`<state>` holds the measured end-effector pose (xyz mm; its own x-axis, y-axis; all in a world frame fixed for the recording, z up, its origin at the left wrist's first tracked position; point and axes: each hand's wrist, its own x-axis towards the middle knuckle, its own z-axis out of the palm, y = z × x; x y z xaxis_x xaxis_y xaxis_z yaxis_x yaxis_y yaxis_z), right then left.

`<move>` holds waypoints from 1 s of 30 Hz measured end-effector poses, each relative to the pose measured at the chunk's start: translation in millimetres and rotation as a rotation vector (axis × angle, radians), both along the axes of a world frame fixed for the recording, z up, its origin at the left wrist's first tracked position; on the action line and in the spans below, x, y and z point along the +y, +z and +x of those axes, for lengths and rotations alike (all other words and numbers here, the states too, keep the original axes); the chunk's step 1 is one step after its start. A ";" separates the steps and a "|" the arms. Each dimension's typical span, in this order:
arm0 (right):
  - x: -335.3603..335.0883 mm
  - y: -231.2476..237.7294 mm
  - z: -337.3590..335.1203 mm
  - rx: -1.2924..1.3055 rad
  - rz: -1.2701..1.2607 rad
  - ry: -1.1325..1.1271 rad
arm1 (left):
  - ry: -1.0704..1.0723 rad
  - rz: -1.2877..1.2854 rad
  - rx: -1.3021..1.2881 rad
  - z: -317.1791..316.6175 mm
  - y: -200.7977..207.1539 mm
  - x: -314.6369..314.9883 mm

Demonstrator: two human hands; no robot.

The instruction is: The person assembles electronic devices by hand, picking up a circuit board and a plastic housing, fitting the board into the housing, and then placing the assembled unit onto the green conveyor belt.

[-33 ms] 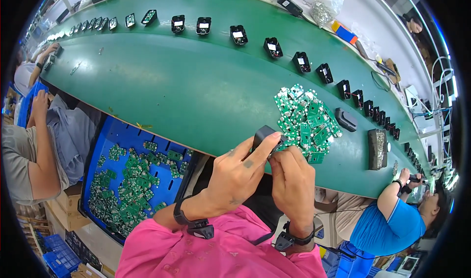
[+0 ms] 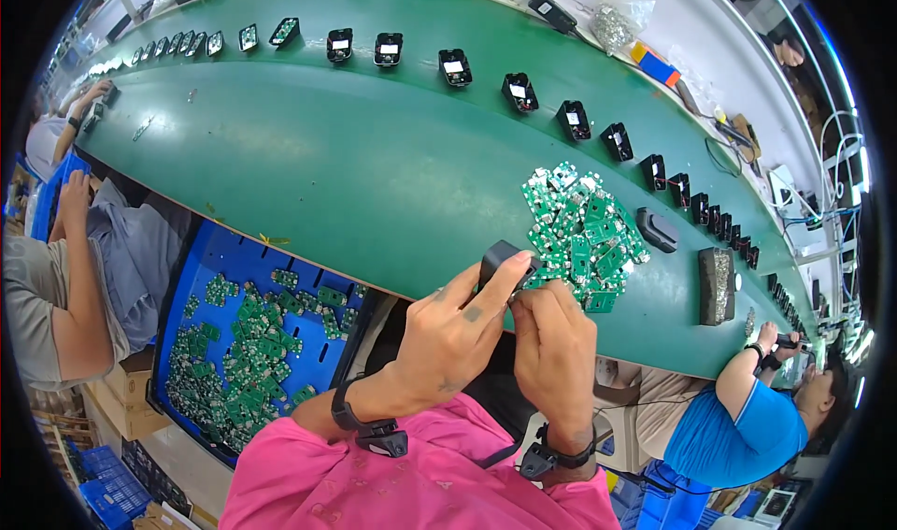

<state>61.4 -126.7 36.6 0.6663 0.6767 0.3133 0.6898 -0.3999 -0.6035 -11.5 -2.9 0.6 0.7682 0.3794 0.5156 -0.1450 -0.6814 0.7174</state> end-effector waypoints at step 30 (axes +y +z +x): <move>3.5 -64.6 -9.4 0.387 0.339 -0.018 | -0.039 -0.624 0.201 -10.1 -36.2 2.5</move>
<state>52.0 -123.2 -28.0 0.7873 0.5675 0.2410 0.3849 -0.1471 -0.9112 -21.6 -0.4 -35.6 0.8460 0.5306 0.0525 0.0173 -0.1257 0.9919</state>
